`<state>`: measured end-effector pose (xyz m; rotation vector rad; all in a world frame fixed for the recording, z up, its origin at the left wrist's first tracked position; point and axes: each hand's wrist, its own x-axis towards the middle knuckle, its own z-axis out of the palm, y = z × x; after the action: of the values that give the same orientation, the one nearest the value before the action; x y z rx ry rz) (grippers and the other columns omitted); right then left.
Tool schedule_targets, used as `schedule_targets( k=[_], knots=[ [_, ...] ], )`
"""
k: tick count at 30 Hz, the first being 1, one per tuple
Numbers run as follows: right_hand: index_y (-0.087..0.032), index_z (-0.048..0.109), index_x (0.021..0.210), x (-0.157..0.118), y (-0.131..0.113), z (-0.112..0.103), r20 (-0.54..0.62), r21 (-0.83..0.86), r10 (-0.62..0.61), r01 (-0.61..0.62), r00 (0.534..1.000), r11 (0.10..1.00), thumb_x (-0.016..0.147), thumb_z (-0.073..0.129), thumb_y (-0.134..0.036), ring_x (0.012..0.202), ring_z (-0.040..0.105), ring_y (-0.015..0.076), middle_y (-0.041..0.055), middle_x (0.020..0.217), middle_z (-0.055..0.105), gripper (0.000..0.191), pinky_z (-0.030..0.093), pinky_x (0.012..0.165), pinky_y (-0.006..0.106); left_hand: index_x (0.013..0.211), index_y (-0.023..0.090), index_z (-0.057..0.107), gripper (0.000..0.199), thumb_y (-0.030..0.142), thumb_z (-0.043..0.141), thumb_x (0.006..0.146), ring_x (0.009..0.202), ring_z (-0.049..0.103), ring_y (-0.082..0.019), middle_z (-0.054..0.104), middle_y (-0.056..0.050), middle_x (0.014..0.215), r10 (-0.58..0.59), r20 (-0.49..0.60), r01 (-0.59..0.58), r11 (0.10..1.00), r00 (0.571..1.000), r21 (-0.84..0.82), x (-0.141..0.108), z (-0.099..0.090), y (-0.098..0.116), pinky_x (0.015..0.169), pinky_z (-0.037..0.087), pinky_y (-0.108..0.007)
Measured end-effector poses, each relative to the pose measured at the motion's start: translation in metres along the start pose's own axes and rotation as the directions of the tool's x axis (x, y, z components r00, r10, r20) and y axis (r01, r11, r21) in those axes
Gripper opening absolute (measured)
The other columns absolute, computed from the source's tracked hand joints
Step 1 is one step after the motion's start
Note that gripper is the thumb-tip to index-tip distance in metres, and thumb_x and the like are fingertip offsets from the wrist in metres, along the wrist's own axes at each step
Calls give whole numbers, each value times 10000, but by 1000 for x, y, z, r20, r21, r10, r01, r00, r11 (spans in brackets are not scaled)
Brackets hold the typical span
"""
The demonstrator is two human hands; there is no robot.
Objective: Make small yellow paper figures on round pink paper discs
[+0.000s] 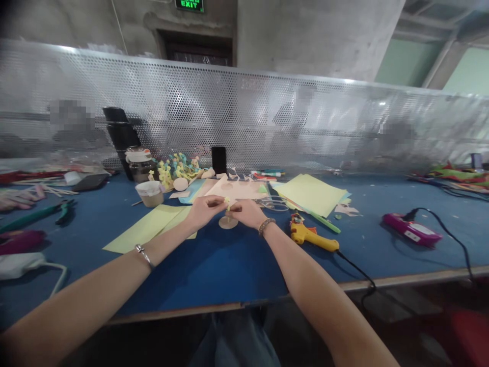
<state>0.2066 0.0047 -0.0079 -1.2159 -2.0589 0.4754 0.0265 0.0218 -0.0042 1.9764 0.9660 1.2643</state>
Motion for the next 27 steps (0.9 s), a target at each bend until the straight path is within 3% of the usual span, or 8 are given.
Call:
schedule_targets(
  k=[14, 19, 27],
  knots=[
    [-138, 756, 749, 0, -1, -1, 1, -10, 19, -19, 1000, 1000, 786, 636, -345, 612, 558, 122, 35, 713, 702, 243, 393, 581, 229, 813, 142, 705, 174, 295, 677, 736, 796, 690, -189, 750, -55, 856, 4, 12, -5, 1000, 1000, 19, -1, 0, 6, 748, 549, -300],
    [-148, 756, 757, 0, 2, -1, 85, -30, 47, -44, 995, 999, 734, 676, -323, 633, 585, 132, 31, 738, 718, 194, 405, 597, 228, 826, 143, 701, 171, 290, 660, 750, 816, 688, -185, 746, -62, 878, 16, 24, -17, 1000, 1000, 26, -2, 0, 5, 765, 543, -296],
    [-149, 765, 767, 0, 3, -1, 102, -66, 74, -67, 992, 996, 724, 674, -365, 579, 518, 108, 4, 635, 661, 238, 350, 546, 221, 1054, 139, 644, 406, 250, 737, 675, 787, 699, -194, 746, -45, 821, -97, 132, 88, 993, 986, 73, -4, -1, 1, 761, 547, -305]
  ],
)
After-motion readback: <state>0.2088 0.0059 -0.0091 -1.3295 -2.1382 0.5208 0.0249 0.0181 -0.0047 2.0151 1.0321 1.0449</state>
